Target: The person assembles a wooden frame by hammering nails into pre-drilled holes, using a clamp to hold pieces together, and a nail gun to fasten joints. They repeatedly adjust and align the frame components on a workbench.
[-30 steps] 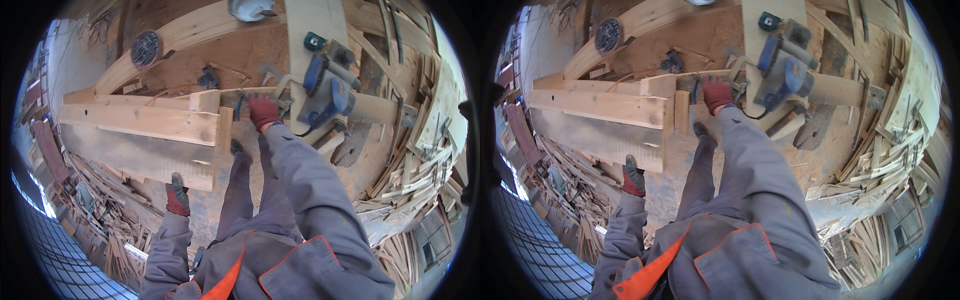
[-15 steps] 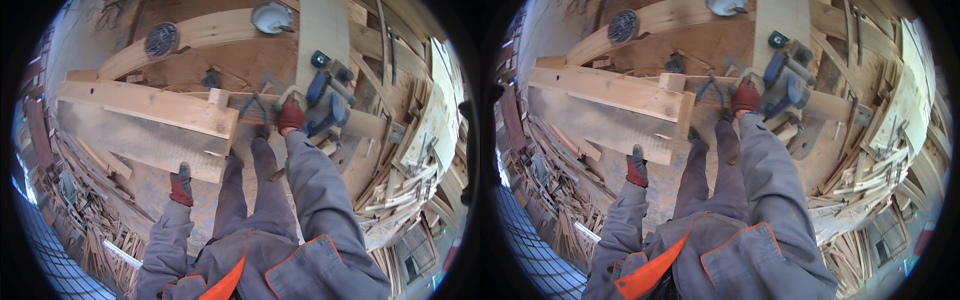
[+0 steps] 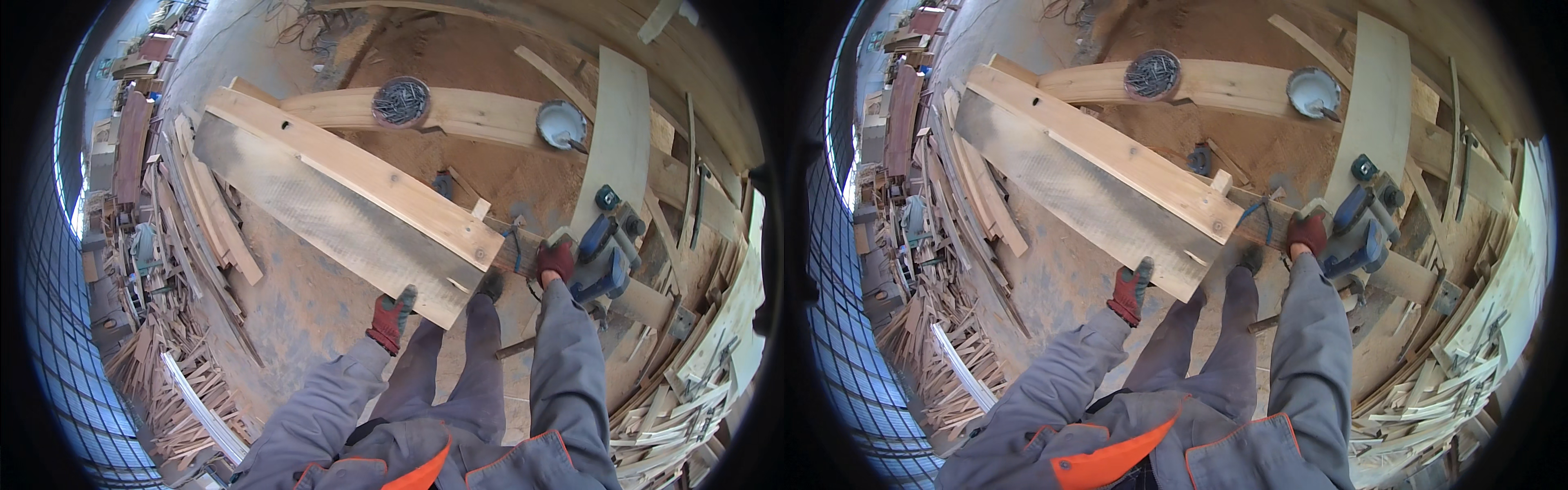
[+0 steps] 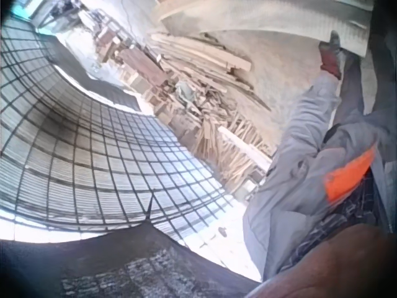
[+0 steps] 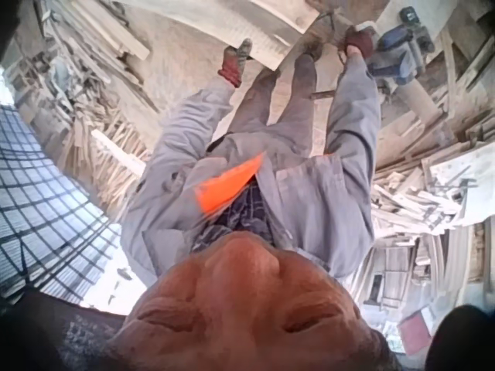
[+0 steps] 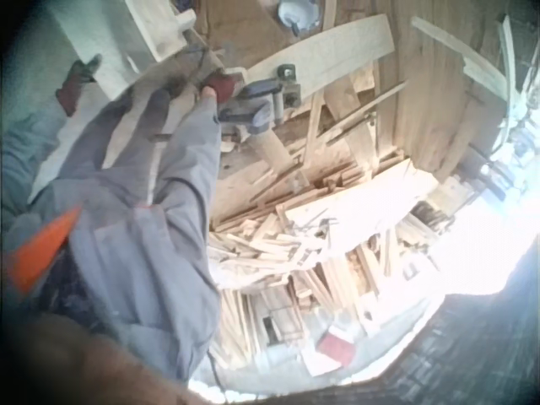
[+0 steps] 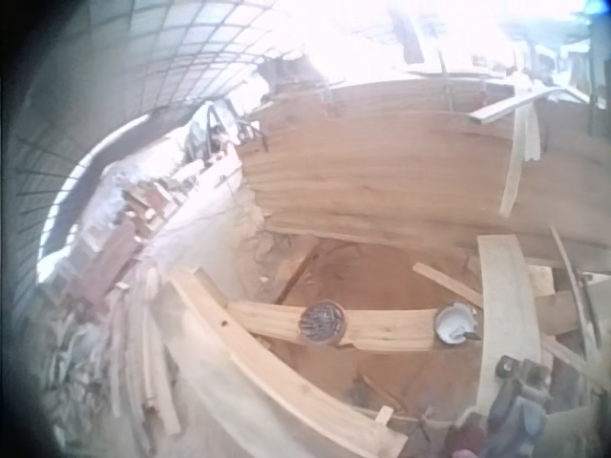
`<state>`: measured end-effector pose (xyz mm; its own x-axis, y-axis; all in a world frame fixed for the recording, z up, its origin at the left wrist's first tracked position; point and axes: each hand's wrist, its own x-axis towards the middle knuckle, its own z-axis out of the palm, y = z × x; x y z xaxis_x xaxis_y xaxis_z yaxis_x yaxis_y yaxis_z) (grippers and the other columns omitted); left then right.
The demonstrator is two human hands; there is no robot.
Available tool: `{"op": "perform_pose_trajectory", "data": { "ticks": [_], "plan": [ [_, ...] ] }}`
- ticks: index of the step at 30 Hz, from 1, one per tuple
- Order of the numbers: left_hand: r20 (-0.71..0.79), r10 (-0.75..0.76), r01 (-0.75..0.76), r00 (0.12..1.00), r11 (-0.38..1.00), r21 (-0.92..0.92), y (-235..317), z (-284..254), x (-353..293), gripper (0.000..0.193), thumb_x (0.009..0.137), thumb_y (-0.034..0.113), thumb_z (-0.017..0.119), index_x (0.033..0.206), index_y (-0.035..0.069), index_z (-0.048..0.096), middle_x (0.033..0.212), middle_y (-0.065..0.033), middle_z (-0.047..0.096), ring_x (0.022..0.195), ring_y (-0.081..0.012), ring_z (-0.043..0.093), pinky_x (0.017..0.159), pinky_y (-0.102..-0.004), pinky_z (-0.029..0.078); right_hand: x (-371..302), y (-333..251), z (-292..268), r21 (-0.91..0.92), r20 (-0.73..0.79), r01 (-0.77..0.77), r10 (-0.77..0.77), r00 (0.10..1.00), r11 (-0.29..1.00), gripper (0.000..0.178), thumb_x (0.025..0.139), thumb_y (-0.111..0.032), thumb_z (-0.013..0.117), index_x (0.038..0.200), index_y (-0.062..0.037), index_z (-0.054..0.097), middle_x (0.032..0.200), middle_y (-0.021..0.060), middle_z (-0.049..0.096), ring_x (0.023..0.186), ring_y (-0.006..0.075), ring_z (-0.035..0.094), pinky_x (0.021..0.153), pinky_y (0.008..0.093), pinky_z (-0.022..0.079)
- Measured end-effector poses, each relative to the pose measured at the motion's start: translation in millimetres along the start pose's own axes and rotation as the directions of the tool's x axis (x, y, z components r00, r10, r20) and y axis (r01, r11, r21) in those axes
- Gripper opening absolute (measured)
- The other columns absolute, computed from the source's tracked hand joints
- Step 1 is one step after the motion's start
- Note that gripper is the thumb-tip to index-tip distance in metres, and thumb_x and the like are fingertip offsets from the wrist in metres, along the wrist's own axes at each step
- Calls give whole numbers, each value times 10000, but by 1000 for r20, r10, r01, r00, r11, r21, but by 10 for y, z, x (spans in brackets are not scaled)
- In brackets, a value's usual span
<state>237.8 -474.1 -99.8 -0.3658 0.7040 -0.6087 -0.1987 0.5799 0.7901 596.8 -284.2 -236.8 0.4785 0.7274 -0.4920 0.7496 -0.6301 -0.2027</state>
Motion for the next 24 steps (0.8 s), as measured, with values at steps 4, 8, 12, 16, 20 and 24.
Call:
{"op": "perform_pose_trajectory", "data": {
  "ticks": [4,8,12,16,20,24],
  "plan": [
    [18,-33,35,999,984,-174,-14,23,-2,349,982,86,715,1275,-88,644,1221,-138,735,1090,-239,741,1004,-351,585,-167,-102,25,-92,-9,68,-69,998,993,853,863,-391,780,1552,-89,377,1102,223,759,1036,430,727,880,514,568],
    [31,9,-5,999,991,-132,105,113,-82,388,982,75,715,1312,-105,621,1244,-156,722,1114,-227,730,1017,-342,576,-163,-206,55,-63,40,-49,51,998,997,679,860,-351,765,1388,-70,443,1090,226,759,1049,434,725,873,520,567],
    [-33,3,-13,999,943,-331,304,330,-264,373,1016,54,669,1367,-62,618,1272,-96,700,1098,-176,700,967,-325,573,-147,-207,52,-36,38,-35,37,999,999,697,824,-337,779,1361,-69,425,1103,237,754,1064,439,719,887,531,565],
    [-118,12,-20,993,998,-63,473,406,-349,388,1053,203,680,1372,-12,630,1215,-71,706,1042,-145,691,901,-315,584,-254,-168,-2,21,53,-11,10,999,1000,732,792,-369,826,1337,-45,461,1151,262,736,1092,458,700,925,523,559],
    [-227,-196,148,954,966,-213,316,260,-484,376,1067,249,654,1366,23,633,1184,-58,718,974,-148,706,810,-320,602,-665,-28,-189,204,-9,162,-164,986,965,670,792,-350,856,1275,-12,539,1157,285,718,1084,460,689,912,515,545],
    [-66,-201,186,977,966,-180,-139,32,-770,326,1063,246,633,1341,78,654,1154,-18,738,919,-170,737,772,-328,589,-1695,235,-509,513,49,287,-362,931,809,530,802,-249,867,1208,-47,593,1078,184,710,990,370,689,867,468,535]
  ]
}}
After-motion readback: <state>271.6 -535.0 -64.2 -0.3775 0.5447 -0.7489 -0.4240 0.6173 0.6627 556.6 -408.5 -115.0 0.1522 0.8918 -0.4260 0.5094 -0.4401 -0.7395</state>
